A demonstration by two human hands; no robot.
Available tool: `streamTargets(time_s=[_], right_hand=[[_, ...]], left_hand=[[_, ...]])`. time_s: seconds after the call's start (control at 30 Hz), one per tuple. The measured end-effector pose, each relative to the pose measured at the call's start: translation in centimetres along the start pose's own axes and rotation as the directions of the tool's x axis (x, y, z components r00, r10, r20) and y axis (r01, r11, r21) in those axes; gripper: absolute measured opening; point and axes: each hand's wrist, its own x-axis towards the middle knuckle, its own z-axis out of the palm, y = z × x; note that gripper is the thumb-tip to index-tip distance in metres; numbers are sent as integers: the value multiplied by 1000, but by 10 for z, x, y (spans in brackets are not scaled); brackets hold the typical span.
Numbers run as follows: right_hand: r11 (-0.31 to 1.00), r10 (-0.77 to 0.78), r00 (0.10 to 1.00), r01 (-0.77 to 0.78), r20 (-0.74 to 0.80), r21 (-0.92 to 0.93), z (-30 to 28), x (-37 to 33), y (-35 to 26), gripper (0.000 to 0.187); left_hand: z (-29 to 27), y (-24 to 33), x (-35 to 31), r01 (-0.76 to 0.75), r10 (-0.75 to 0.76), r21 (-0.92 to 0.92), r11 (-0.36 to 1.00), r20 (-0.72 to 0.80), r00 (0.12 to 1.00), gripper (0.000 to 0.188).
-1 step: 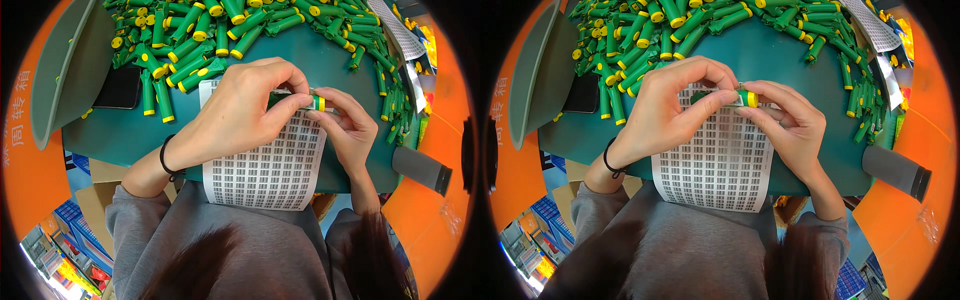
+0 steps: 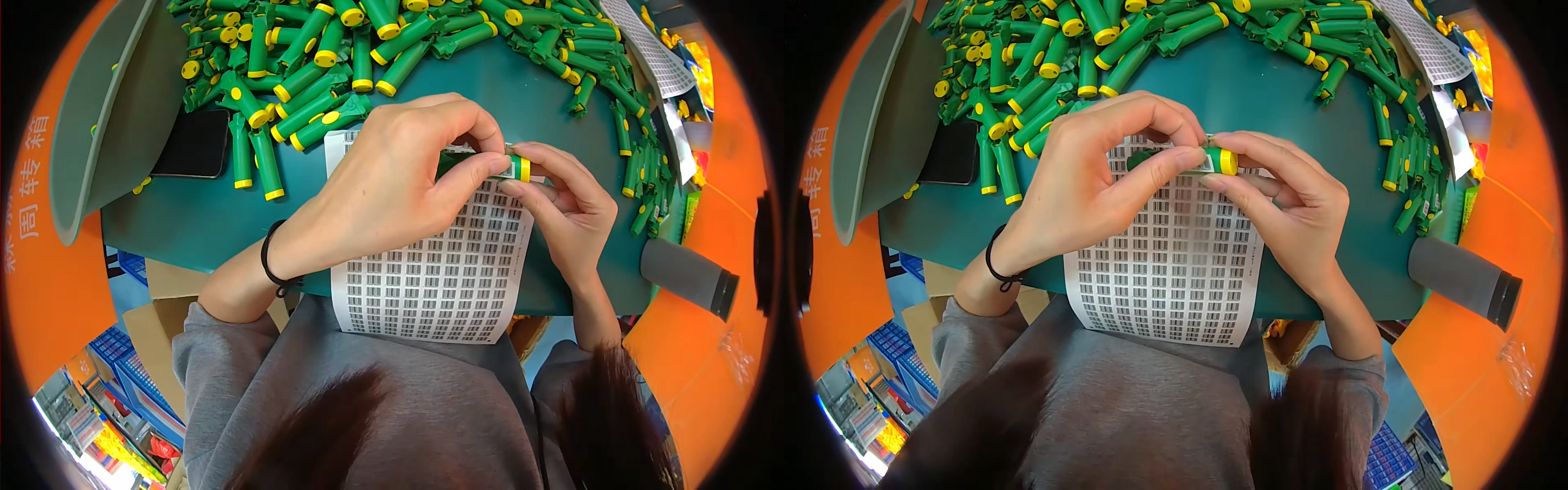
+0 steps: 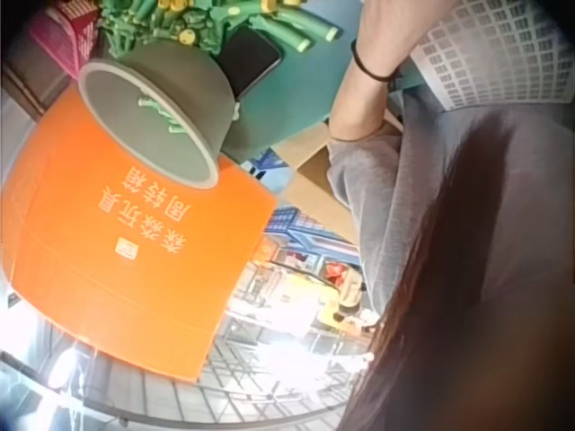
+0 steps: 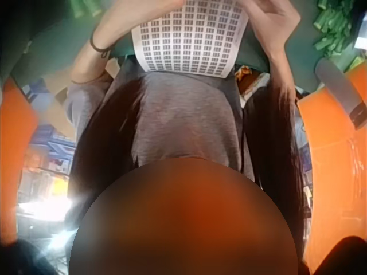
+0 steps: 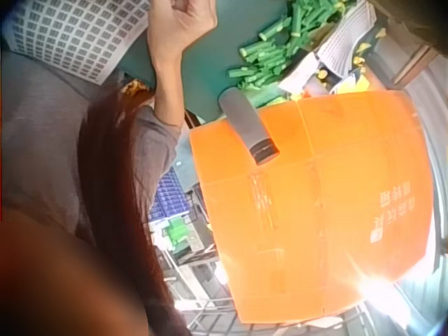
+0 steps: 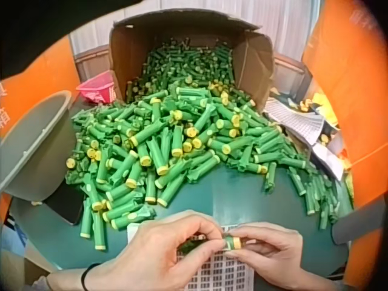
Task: Applying small adhesive labels to plastic toy components.
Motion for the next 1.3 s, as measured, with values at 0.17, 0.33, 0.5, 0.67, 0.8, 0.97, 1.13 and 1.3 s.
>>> streamTargets(time_s=[0.17, 0.33, 0.5, 0.67, 0.8, 0.97, 1.13, 1.3], right_hand=[[1000, 14, 1000, -14, -1, 3, -1, -1, 0, 37], [1000, 24, 1000, -24, 12, 10, -6, -4, 2, 36], [985, 68, 997, -60, -45, 160, -1, -4, 3, 35], [998, -3, 1000, 3, 3, 58, 0, 0, 1, 38], [852, 14, 1000, -22, -19, -522, -23, 24, -7, 38], [843, 289, 956, -234, 41, -485, -33, 25, 11, 24], [893, 441, 897, -440, -20, -90, -32, 20, 17, 23], [904, 426, 901, -426, -78, 15, -25, 13, 14, 21]], left_hand=[[2, 0, 0, -11, 11, 26, 1000, -8, 1000, 10], [4, -3, 1, 24, -24, -12, 1000, 7, 1000, 13], [-2, -5, 7, 517, -348, -410, 752, 420, 838, 27], [3, -2, 1, 347, -303, -154, 925, 251, 919, 22], [-78, 15, -7, 85, 42, 395, 915, -304, 952, 26], [-178, 12, -23, 384, 510, 682, 623, -726, 462, 25], [-28, -7, 0, -344, 452, 599, 723, -34, 891, 21], [39, -29, 5, -314, 422, 601, 735, -44, 905, 19]])
